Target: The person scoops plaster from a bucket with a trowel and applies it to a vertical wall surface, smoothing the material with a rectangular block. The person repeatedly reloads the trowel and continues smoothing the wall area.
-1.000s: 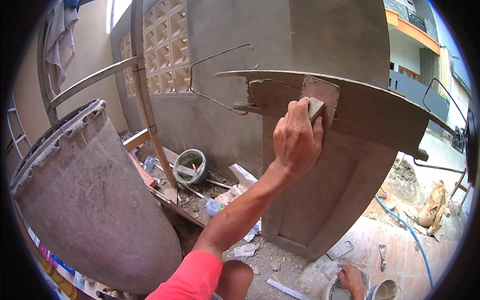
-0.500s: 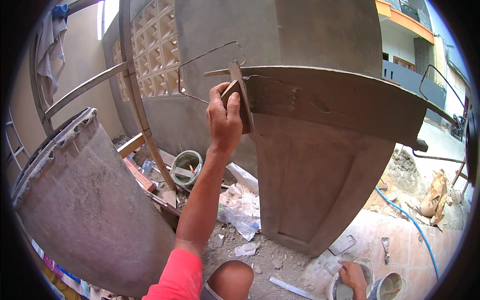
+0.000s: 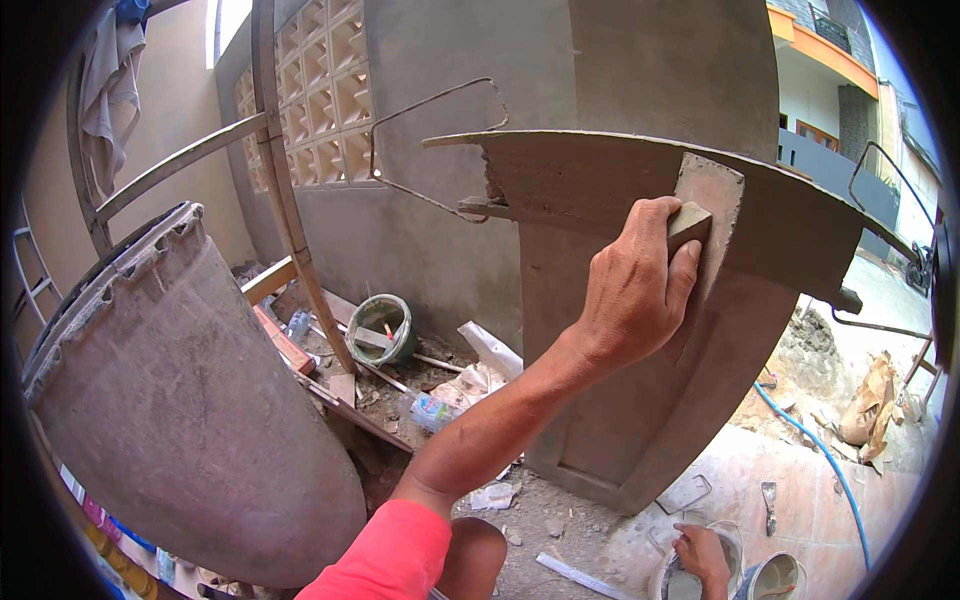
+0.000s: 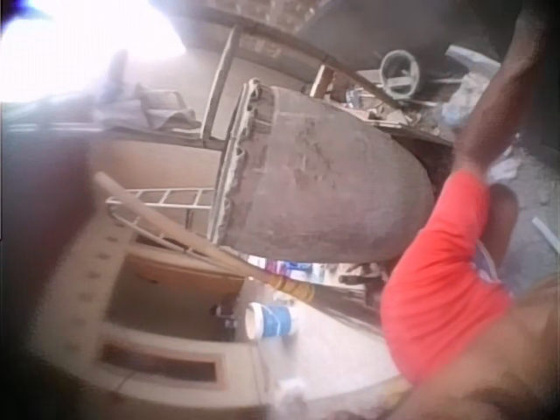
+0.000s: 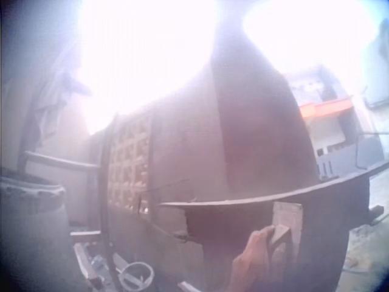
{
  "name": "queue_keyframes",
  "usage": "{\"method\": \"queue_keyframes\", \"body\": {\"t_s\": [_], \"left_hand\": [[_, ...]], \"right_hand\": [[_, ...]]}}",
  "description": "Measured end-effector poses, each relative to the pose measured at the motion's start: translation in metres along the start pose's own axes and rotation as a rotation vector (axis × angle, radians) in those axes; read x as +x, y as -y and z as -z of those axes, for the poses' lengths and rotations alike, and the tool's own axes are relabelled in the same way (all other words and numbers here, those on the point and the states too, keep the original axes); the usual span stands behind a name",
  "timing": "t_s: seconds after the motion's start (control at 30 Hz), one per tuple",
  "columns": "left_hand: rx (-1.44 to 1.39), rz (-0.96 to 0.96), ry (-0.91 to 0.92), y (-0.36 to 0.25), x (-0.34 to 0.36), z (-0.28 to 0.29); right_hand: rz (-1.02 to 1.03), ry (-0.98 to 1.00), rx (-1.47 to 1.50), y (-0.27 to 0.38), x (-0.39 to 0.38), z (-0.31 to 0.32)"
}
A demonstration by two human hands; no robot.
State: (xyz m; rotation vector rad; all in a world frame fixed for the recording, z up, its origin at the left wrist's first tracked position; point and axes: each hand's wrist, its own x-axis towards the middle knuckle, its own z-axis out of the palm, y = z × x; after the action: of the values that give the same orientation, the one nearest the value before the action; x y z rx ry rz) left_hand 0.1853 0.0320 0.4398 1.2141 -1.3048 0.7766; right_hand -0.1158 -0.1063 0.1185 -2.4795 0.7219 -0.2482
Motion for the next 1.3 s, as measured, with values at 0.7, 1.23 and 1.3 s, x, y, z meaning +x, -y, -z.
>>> {"method": "queue_keyframes", "body": {"t_s": [0.7,1.23,1.3], "left_hand": [[0.045,0.213,-0.234,0.107,0.017,0.118],[0.130,-0.059,-0.093,-0.002,-0.005,0.024],[0.108,0.008,-0.208,0.023,-0.006,0.053]], "right_hand": [[0.000,0.012,0.009,-0.011,-0.002,-0.005],[-0.021,-0.002,0.022,0.004,-0.004,0.005],[-0.005,-0.023,-0.004,-0.005,-0.010,0.006]]}}
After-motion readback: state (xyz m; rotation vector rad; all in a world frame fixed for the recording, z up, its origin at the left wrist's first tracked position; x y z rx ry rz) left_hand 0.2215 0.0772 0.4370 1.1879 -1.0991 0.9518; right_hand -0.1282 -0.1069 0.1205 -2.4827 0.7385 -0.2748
